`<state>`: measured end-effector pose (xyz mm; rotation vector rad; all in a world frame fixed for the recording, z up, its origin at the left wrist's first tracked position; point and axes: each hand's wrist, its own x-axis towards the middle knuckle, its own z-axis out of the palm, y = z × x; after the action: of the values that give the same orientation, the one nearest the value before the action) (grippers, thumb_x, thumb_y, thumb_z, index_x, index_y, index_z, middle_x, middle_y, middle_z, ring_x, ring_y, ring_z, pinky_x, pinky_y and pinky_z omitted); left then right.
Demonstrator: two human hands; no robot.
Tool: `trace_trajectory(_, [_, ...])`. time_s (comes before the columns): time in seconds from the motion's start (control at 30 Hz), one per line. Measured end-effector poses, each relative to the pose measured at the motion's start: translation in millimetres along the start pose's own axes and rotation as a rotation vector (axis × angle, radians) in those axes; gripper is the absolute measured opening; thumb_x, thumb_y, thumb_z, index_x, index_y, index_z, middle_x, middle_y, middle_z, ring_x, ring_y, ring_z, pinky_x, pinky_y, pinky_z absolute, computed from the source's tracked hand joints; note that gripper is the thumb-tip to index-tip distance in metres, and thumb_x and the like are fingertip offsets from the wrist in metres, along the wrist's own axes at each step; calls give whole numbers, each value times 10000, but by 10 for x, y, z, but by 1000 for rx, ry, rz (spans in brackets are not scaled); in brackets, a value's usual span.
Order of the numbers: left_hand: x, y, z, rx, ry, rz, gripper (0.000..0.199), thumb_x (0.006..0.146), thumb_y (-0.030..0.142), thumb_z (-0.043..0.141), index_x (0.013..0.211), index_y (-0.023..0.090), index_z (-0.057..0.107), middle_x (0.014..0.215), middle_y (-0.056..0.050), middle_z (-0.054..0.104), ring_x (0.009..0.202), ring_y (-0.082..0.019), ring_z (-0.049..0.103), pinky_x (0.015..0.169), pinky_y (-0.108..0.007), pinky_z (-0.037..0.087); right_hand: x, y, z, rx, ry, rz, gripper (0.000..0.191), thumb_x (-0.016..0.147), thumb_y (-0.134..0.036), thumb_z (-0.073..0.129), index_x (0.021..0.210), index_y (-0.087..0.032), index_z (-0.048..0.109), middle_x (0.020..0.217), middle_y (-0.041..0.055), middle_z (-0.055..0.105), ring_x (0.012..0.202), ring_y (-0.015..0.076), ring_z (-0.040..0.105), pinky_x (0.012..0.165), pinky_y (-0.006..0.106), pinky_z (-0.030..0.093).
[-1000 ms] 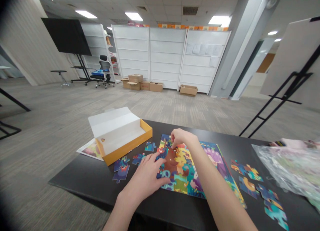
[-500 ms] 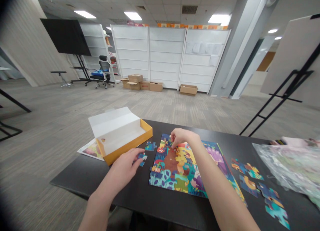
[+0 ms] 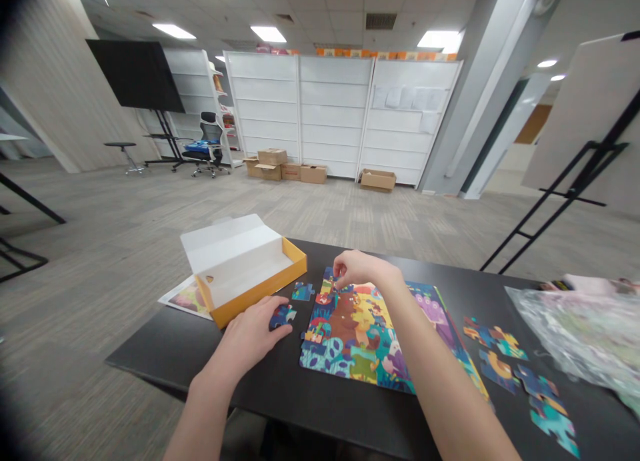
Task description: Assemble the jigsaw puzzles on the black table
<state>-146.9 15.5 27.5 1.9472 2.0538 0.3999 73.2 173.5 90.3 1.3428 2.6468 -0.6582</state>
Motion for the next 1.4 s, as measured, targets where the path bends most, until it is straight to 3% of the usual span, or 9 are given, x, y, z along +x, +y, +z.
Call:
trace_trajectory(0.3, [41, -40, 12, -49, 59, 141, 487, 772, 143, 700, 1238, 255, 611, 1245, -55, 671, 1196, -268, 575, 1011, -399, 450, -54, -137, -30, 24, 43, -70, 244, 739, -342, 756, 917, -179, 716, 908, 55, 736, 766, 175, 653, 624, 243, 460])
trace_trajectory(0.47, [68, -79, 40, -176, 51, 195, 458, 809, 74, 597, 1225, 263, 603, 1267, -43, 652, 1118, -223, 645, 971, -354, 495, -49, -246, 11, 109, 12, -185, 243, 758, -333, 737, 948, -184, 716, 873, 36, 730, 753, 163, 650, 617, 234, 455])
trace_trajectory(0.6, [83, -102, 45, -352, 146, 245, 362, 845, 91, 554, 1160, 252, 632, 1203, -40, 684, 1098, -214, 662, 960, -353, 527, -75, -261, -3, 155, -5, -227, 280, 757, -361, 751, 966, -179, 719, 883, 35, 730, 762, 164, 648, 638, 235, 464])
trace_trajectory(0.8, [104, 109, 121, -751, 214, 229, 411, 847, 193, 619, 1250, 250, 562, 1206, -57, 661, 895, -171, 718, 801, -318, 610, -129, -428, 1, 238, -111, -405, 411, 734, -420, 791, 1062, -186, 709, 969, 32, 736, 805, 161, 649, 674, 228, 478])
trace_trajectory(0.97, [140, 288, 192, -869, 299, 211, 446, 831, 230, 661, 1253, 236, 518, 1182, -59, 620, 855, -146, 712, 764, -301, 626, -218, -539, -51, 226, -92, -362, 242, 766, -280, 744, 983, -176, 722, 850, 16, 725, 758, 150, 650, 645, 216, 466])
trace_trajectory(1.1, [125, 337, 193, -711, 352, 235, 398, 884, 173, 564, 1273, 232, 504, 1170, -68, 607, 944, -168, 690, 835, -334, 599, -400, -325, -214, 206, 45, -246, 214, 797, -268, 690, 989, -182, 731, 840, 25, 726, 739, 148, 640, 642, 221, 463])
trace_trajectory(1.2, [62, 364, 158, -459, 257, 317, 285, 899, 166, 561, 1173, 239, 591, 1160, -60, 638, 1099, -214, 630, 957, -375, 535, -566, 36, -263, 219, 196, -126, 244, 799, -315, 677, 987, -166, 723, 829, 47, 727, 730, 162, 639, 648, 242, 476])
trace_trajectory(1.33, [3, 408, 151, -271, 93, 403, 208, 896, 243, 626, 1101, 235, 661, 1166, -52, 663, 1163, -244, 575, 1009, -395, 477, -753, 606, -74, 298, 410, 38, 295, 787, -357, 651, 988, -145, 692, 870, 75, 718, 743, 178, 645, 692, 281, 501])
trace_trajectory(1.4, [7, 429, 184, -220, 55, 413, 245, 888, 293, 653, 1125, 231, 668, 1186, -62, 661, 1188, -255, 558, 1015, -397, 462, -821, 841, 96, 386, 447, 83, 346, 786, -378, 641, 1044, -149, 660, 862, 69, 710, 715, 177, 645, 660, 285, 499])
